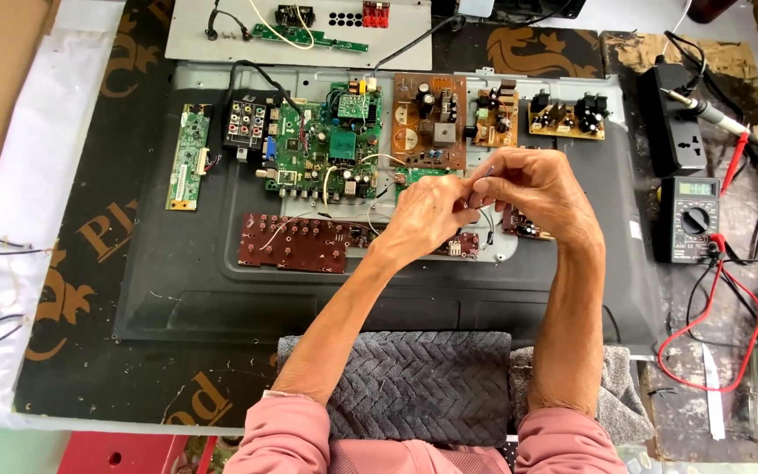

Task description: Inspecting and manipulating small electronic components and wires on a disassembled television circuit board.

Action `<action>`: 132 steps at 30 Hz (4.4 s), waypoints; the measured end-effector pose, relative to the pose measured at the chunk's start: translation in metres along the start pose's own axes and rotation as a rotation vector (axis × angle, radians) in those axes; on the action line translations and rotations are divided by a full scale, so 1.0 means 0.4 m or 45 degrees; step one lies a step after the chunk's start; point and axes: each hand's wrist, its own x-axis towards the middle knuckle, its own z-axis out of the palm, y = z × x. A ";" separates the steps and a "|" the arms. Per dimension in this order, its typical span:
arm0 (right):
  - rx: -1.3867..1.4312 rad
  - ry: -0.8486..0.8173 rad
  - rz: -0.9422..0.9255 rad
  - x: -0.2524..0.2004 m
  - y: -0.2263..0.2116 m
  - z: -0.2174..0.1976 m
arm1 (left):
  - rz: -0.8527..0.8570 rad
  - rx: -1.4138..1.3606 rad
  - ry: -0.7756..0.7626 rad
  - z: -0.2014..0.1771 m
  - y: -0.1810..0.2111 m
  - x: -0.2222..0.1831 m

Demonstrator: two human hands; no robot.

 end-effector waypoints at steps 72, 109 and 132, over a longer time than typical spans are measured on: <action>-0.078 0.219 0.066 -0.005 -0.027 -0.006 | 0.011 -0.705 0.250 0.006 -0.016 0.032; 0.032 0.234 -0.036 0.011 0.031 0.003 | -0.019 -0.882 0.312 0.012 -0.025 0.024; 0.245 -0.037 0.091 0.021 0.106 0.004 | 0.012 -0.922 0.542 0.026 -0.045 0.043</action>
